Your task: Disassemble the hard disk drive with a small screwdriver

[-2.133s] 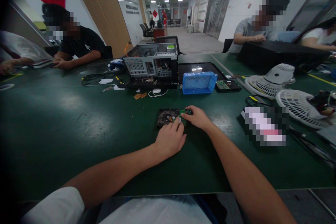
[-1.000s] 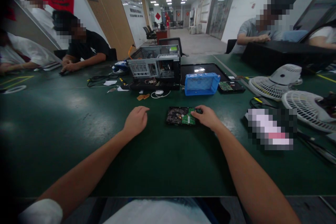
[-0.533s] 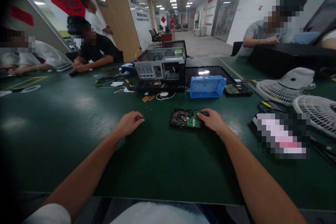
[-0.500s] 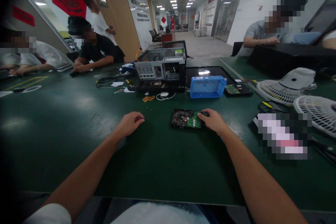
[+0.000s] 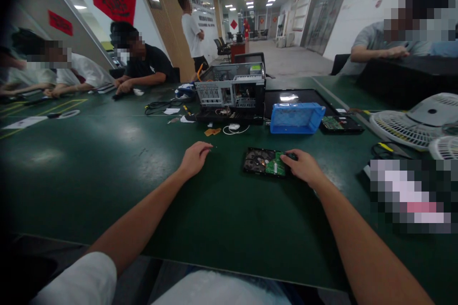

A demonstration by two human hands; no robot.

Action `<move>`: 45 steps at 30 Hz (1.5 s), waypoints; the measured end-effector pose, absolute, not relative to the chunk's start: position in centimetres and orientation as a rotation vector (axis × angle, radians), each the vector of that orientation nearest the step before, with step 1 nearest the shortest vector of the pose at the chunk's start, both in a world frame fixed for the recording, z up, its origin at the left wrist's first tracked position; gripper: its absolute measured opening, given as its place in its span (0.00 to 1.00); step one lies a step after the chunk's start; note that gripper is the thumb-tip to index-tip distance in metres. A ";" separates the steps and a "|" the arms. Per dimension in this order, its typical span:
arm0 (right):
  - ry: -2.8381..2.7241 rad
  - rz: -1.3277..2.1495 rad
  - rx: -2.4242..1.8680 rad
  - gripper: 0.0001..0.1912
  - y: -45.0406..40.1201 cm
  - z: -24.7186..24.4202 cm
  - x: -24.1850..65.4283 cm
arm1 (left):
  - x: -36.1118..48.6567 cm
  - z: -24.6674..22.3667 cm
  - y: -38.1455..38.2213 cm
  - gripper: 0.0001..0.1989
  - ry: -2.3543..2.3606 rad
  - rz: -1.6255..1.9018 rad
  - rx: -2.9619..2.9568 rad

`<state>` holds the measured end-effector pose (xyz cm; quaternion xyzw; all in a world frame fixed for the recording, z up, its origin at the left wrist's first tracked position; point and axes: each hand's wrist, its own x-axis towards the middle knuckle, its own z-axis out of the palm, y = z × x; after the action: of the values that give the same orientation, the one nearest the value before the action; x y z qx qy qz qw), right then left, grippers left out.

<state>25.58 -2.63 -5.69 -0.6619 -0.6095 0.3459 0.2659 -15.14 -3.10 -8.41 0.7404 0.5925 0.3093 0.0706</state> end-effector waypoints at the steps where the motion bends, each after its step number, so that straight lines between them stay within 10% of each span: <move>1: -1.644 0.937 -1.785 0.30 -2.6 -5.8 25.6 | -15.5 -8.5 -3.0 0.14 1.824 1.010 2.187; 39: -2.034 0.614 -1.834 0.41 -2.8 -4.1 28.2 | -14.2 -9.3 -3.0 0.23 1.578 0.584 2.413; 45: -2.396 0.692 -1.442 0.57 -4.6 -3.4 26.5 | -14.1 -9.0 -3.4 0.22 1.579 0.615 2.408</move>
<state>26.53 -4.64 -3.41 -0.4964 -0.8246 0.2381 0.1302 -14.12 -3.39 -9.00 0.8137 0.5338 0.2078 0.0984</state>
